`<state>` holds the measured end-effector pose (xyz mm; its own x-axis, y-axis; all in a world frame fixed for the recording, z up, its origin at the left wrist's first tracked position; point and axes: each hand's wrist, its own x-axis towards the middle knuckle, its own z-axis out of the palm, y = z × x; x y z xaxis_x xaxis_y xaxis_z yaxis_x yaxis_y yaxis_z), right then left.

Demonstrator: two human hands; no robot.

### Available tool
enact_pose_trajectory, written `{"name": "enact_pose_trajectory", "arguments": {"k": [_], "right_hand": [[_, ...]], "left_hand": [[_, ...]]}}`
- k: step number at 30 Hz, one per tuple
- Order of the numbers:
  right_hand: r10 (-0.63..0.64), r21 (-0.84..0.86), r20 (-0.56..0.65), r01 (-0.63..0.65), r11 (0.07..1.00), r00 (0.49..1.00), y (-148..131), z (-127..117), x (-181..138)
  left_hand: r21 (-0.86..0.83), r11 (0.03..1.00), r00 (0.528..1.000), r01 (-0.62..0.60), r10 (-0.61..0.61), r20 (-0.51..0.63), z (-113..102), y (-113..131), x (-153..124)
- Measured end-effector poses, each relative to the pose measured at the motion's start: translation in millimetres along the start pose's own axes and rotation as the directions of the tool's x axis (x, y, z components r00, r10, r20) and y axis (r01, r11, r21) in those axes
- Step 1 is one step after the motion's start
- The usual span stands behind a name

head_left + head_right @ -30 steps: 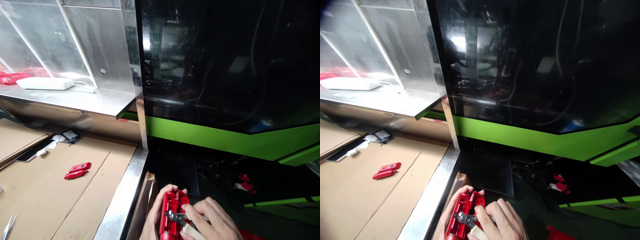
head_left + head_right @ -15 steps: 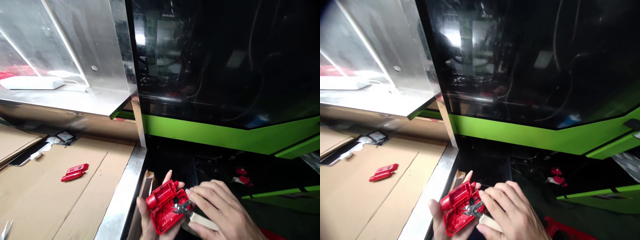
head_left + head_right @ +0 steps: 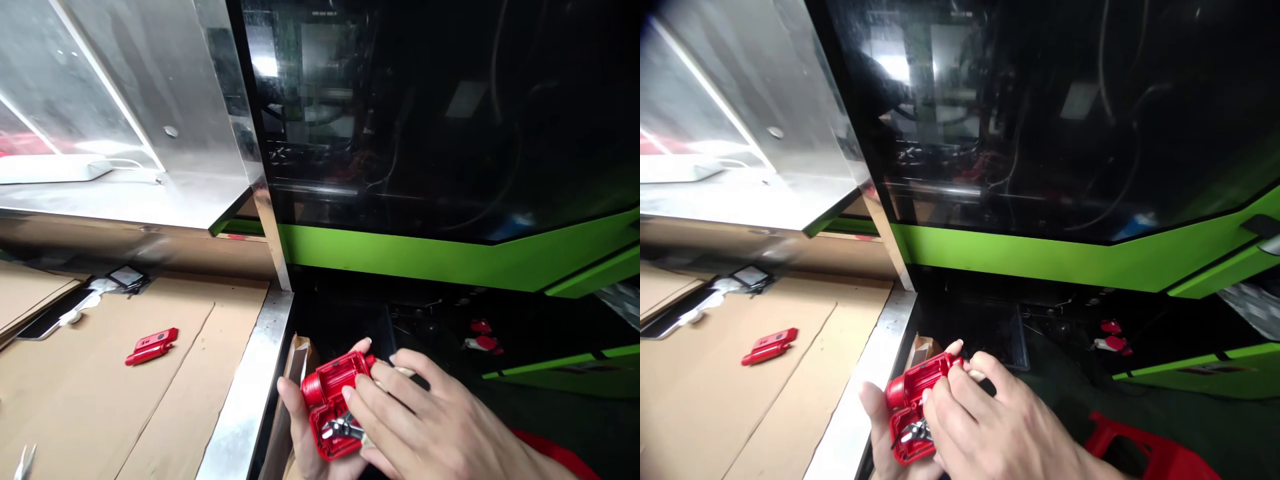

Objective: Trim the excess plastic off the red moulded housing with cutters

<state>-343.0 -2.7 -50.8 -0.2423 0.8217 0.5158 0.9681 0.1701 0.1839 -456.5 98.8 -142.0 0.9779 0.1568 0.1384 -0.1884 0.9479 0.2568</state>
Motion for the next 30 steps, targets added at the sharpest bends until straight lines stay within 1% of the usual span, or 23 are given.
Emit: {"name": "enact_pose_trajectory", "arguments": {"k": [2,4,5,8,10,15,19,22,25,27,30], "right_hand": [[-0.007,-0.002,0.009,0.007,1.000,1.000,-1,2,0],[0.012,0.004,0.012,-0.012,1.000,1.000,-2,3,0],[0.023,0.008,0.007,-0.023,1.000,1.000,-3,3,0],[0.032,0.017,-0.010,-0.032,0.999,0.999,-4,4,1],[0.027,0.020,-0.020,-0.027,0.999,0.999,-3,6,0],[0.015,0.011,-0.011,-0.015,1.000,1.000,-1,7,-1],[0.002,0.021,-0.002,-0.002,1.000,1.000,-1,6,0],[0.040,0.026,0.014,-0.041,0.999,0.999,-4,2,1],[0.085,0.055,0.030,-0.086,0.995,0.996,-7,-3,2],[0.101,0.076,0.050,-0.105,0.992,0.994,-7,-5,1],[0.095,0.132,0.079,-0.105,0.986,0.992,-5,-4,-3]], "left_hand": [[0.001,1.000,0.999,0.021,-0.021,-0.050,0,2,-1],[0.007,1.000,0.997,0.017,-0.017,-0.074,1,3,-2],[0.004,1.000,0.998,0.010,-0.010,-0.065,1,3,-2],[-0.015,1.000,0.999,-0.023,0.023,0.032,1,2,0],[-0.018,0.999,0.997,-0.032,0.033,0.070,1,2,1],[-0.040,0.999,0.997,-0.022,0.025,0.073,-1,1,1],[-0.060,0.998,0.999,0.022,-0.019,0.050,-2,-2,0],[-0.143,0.988,0.998,0.049,-0.043,0.042,-2,-4,0],[-0.228,0.973,1.000,0.021,-0.024,-0.008,-4,-8,-1],[-0.271,0.963,0.998,0.015,-0.029,-0.048,-5,-11,-1],[-0.378,0.925,0.997,0.045,-0.067,-0.045,-5,-16,-1]]}}
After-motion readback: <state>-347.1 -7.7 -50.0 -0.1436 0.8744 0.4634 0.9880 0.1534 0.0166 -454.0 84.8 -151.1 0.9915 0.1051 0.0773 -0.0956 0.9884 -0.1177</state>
